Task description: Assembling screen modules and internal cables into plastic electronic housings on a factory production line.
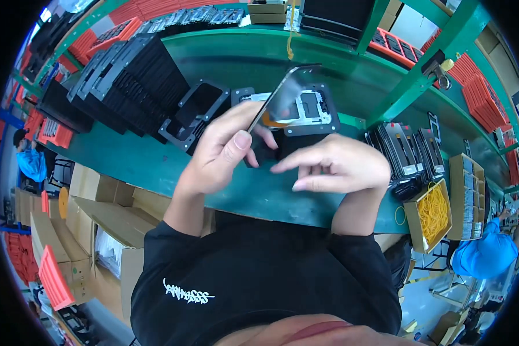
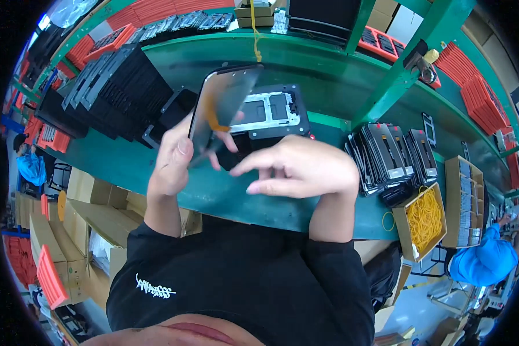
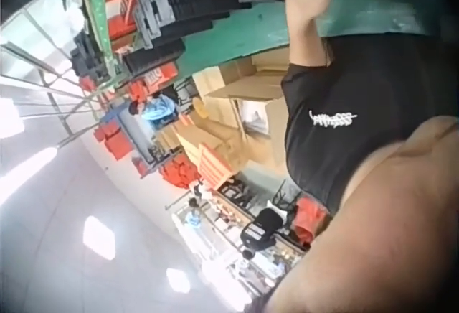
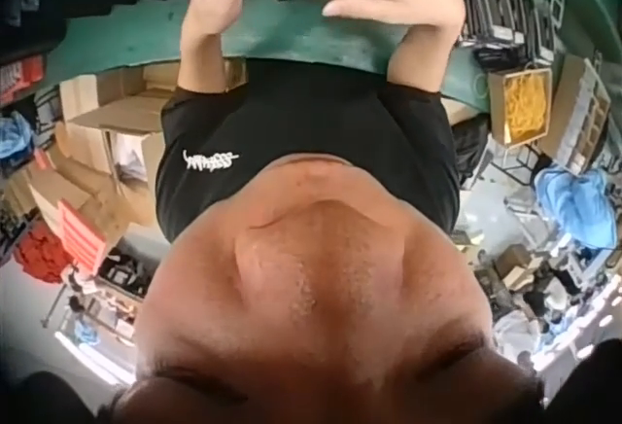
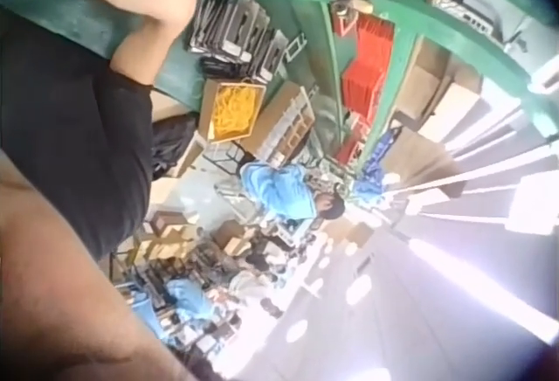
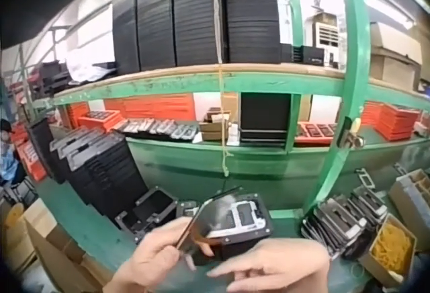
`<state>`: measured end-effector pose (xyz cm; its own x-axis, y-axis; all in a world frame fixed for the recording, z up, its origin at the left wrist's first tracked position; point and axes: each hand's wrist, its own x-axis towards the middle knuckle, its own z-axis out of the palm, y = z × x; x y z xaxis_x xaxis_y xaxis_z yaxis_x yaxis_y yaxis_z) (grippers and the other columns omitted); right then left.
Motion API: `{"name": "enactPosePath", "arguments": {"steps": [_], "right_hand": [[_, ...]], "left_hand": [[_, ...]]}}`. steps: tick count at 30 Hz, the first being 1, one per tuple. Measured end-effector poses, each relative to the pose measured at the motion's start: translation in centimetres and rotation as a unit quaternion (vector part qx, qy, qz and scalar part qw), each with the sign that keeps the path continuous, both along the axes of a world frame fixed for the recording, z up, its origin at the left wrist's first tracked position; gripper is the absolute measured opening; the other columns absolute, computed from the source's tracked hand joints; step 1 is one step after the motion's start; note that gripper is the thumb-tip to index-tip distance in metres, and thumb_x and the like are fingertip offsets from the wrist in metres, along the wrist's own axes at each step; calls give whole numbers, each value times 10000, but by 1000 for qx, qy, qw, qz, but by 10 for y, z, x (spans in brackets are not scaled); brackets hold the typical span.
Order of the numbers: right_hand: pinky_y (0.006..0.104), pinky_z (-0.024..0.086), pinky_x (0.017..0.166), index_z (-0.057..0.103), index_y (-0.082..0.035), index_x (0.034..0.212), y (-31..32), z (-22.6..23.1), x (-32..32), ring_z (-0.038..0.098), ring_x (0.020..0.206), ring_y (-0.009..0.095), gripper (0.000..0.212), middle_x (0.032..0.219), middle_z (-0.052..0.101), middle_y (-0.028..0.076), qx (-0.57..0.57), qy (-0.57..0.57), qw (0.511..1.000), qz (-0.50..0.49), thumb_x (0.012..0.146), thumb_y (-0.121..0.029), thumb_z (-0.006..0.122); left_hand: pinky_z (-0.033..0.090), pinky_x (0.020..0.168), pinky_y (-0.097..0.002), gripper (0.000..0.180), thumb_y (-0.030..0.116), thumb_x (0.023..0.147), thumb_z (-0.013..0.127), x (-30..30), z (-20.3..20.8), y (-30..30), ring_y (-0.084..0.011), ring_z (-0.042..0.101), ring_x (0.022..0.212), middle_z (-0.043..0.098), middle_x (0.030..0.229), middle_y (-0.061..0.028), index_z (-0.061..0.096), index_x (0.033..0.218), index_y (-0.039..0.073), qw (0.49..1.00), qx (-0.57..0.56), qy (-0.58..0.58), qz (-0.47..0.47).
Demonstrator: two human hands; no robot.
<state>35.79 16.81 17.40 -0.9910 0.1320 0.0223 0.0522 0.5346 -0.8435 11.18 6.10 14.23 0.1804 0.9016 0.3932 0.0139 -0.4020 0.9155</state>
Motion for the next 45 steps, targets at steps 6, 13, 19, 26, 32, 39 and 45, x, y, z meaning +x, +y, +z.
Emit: {"name": "enactPosePath", "arguments": {"steps": [6,13,19,26,32,39,45], "right_hand": [[242,499,641,719,-19,1171,27,-12,23,633,707,86,243,785,675,28,76,123,929,-341,1009,-189,655],[267,483,645,693,-23,1233,65,-35,30,603,758,93,371,868,687,35,74,89,877,-467,1047,-331,601],[316,509,714,618,-7,1344,68,-40,21,630,835,151,473,995,707,108,6,16,909,-416,1060,-381,561],[430,544,752,624,65,1207,73,-60,21,698,780,315,517,893,698,239,115,9,936,-332,1052,-418,522],[448,537,757,590,64,1233,65,-55,16,684,739,348,506,863,693,222,115,-33,930,-348,1053,-403,515],[424,509,934,556,38,1368,62,-54,12,663,1044,406,516,1155,693,250,110,-1,931,-347,1057,-374,549],[414,516,924,522,36,1426,60,-48,12,670,1056,379,548,1206,689,240,140,-59,921,-358,1041,-350,574]], "left_hand": [[544,864,-353,705,368,915,749,-15,18,24,-237,622,1096,657,1206,-149,519,1484,20,942,31,258,214],[471,1045,-422,845,405,829,839,9,-5,62,-345,574,1199,654,1247,-192,492,1506,39,886,98,397,221],[471,1052,-432,875,410,811,853,16,-6,72,-344,575,1207,655,1246,-191,479,1512,41,893,87,392,206],[452,1078,-433,919,370,757,890,12,-4,61,-315,586,1230,659,1293,-134,473,1530,101,879,117,413,206],[378,1162,-441,923,367,737,894,6,-9,60,-312,566,1296,664,1294,-124,484,1521,103,880,98,413,211],[311,1210,-449,853,348,778,860,-1,-3,58,-321,544,1354,604,1385,-160,498,1510,102,886,104,396,217],[334,1190,-475,699,289,868,812,-45,-22,27,-379,481,1404,511,1477,-243,536,1490,127,921,-55,339,184]]}}
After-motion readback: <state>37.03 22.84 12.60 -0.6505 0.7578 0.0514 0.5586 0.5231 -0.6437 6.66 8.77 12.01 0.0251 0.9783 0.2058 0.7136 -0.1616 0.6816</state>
